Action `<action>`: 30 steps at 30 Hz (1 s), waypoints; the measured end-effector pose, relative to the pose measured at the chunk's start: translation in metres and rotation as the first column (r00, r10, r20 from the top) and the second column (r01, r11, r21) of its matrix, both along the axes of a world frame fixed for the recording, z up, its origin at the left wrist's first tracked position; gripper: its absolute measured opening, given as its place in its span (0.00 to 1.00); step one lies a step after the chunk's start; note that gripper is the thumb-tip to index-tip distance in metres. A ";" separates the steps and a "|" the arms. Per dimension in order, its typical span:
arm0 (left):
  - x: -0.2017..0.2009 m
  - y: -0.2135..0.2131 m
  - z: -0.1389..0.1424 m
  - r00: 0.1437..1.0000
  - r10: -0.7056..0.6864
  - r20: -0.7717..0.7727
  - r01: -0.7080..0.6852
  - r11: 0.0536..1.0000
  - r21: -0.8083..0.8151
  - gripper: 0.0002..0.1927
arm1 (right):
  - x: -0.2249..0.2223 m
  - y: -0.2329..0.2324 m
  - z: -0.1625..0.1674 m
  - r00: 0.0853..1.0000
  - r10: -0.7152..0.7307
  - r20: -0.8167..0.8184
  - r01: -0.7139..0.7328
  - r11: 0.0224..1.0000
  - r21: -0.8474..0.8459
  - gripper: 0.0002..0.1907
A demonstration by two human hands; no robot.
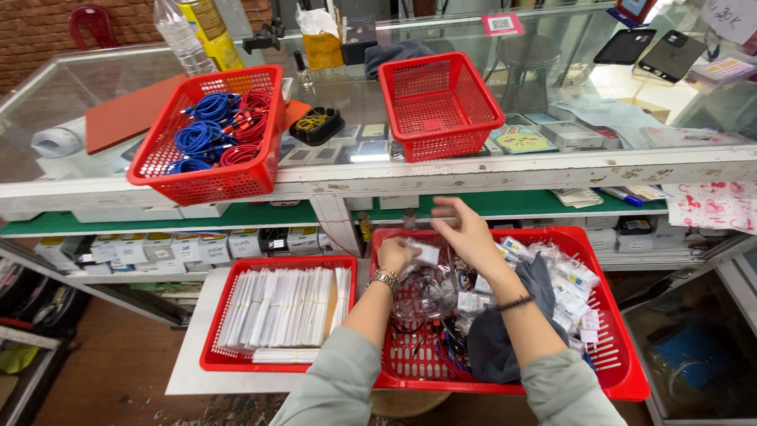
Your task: The person wipes packaged phone chargers and adapter boxes one at a time with a gray cloth and stacks the cleaned packages into a clear plastic container on the counter. They periodically carry filled containers to the display shelf and return with more packaged accessories to continue wiping.
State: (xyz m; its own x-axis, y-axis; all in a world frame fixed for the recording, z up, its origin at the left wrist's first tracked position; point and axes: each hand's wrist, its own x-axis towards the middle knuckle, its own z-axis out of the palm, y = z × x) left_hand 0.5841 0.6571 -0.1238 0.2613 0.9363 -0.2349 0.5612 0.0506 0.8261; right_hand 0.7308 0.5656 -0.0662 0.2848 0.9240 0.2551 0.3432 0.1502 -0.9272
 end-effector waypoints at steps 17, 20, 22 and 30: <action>0.050 0.006 -0.050 0.796 -0.080 -0.600 0.271 0.934 0.235 0.10 | 0.048 -0.095 -0.028 0.759 -0.346 0.551 0.485 0.866 -0.125 0.25; 0.050 0.012 -0.040 0.798 -0.123 -0.591 0.333 0.906 0.262 0.09 | 0.042 -0.129 -0.015 0.741 -0.194 0.644 0.473 0.831 -0.294 0.48; 0.041 0.017 -0.021 0.783 -0.202 -0.588 0.415 0.874 0.253 0.11 | 0.026 -0.145 -0.012 0.765 -0.035 0.643 0.455 0.736 -0.501 0.60; 0.048 -0.068 0.073 0.862 -0.487 -0.141 0.482 0.703 0.523 0.15 | 0.021 -0.193 -0.058 0.816 -0.123 0.565 0.321 0.909 -0.266 0.33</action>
